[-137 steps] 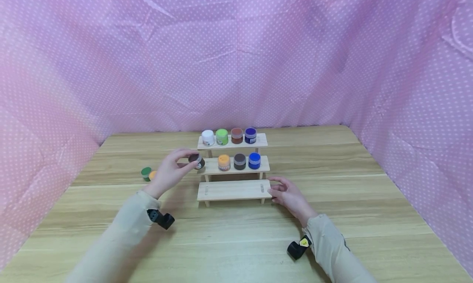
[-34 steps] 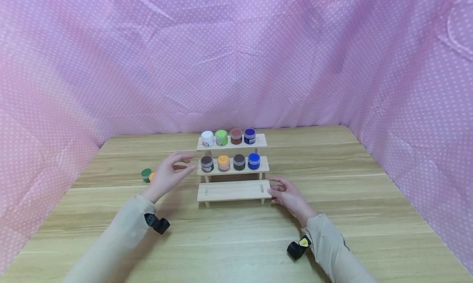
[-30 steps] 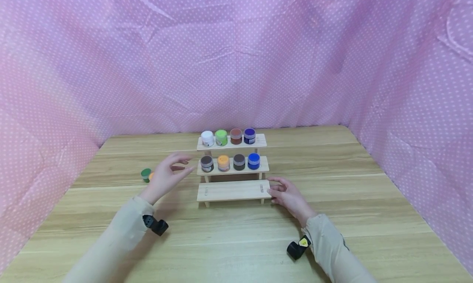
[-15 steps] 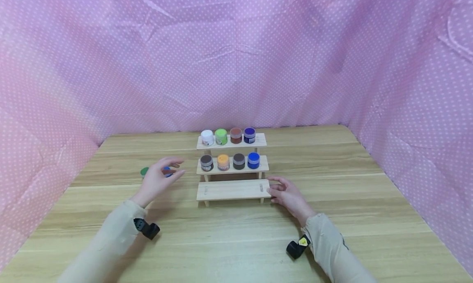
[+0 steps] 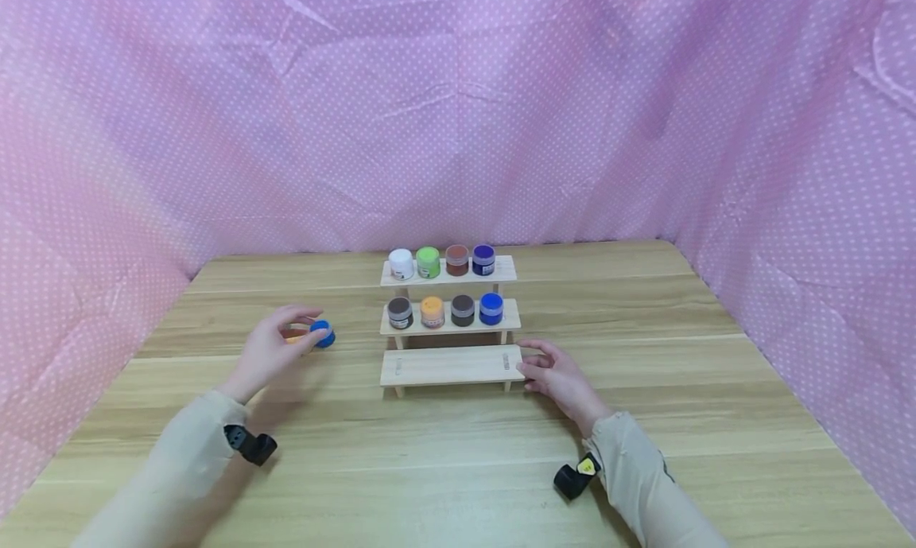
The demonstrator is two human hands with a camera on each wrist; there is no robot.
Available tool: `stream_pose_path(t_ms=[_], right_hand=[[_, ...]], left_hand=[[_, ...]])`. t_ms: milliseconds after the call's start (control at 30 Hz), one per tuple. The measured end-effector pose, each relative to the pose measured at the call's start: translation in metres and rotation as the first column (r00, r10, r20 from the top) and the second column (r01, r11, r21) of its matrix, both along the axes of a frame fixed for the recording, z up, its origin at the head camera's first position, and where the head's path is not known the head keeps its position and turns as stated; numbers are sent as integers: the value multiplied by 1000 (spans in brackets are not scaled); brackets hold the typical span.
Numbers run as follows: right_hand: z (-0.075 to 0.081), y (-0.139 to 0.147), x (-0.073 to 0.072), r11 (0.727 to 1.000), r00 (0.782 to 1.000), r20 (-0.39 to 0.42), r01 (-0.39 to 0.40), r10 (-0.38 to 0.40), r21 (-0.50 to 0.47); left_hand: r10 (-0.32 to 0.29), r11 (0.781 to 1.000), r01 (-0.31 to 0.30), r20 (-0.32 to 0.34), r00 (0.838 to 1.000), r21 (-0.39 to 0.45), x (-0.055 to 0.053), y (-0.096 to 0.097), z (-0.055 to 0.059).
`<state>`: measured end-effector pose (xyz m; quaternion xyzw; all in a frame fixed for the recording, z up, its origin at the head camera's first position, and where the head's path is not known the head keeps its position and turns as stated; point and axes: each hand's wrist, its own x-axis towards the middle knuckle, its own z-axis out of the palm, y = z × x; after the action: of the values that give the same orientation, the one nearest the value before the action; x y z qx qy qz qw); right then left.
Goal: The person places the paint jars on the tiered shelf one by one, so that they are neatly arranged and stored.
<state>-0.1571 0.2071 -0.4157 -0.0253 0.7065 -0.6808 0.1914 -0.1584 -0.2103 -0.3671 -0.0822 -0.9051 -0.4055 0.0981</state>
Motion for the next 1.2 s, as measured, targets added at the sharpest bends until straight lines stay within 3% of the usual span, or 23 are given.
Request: stream_pose_path(t_ms=[300, 667, 1200], right_hand=[[0, 0, -1, 1000, 1000, -1, 9, -9, 9], [-3, -1, -1, 1000, 1000, 17, 17, -17, 8], [-2, 0, 1, 999, 1000, -18, 1, -1, -44]], left_hand=[[29, 998, -27, 34, 999, -57, 7, -27, 4], [51, 994, -53, -31, 998, -94, 10, -41, 4], [81, 994, -74, 93, 992, -85, 2, -62, -2]])
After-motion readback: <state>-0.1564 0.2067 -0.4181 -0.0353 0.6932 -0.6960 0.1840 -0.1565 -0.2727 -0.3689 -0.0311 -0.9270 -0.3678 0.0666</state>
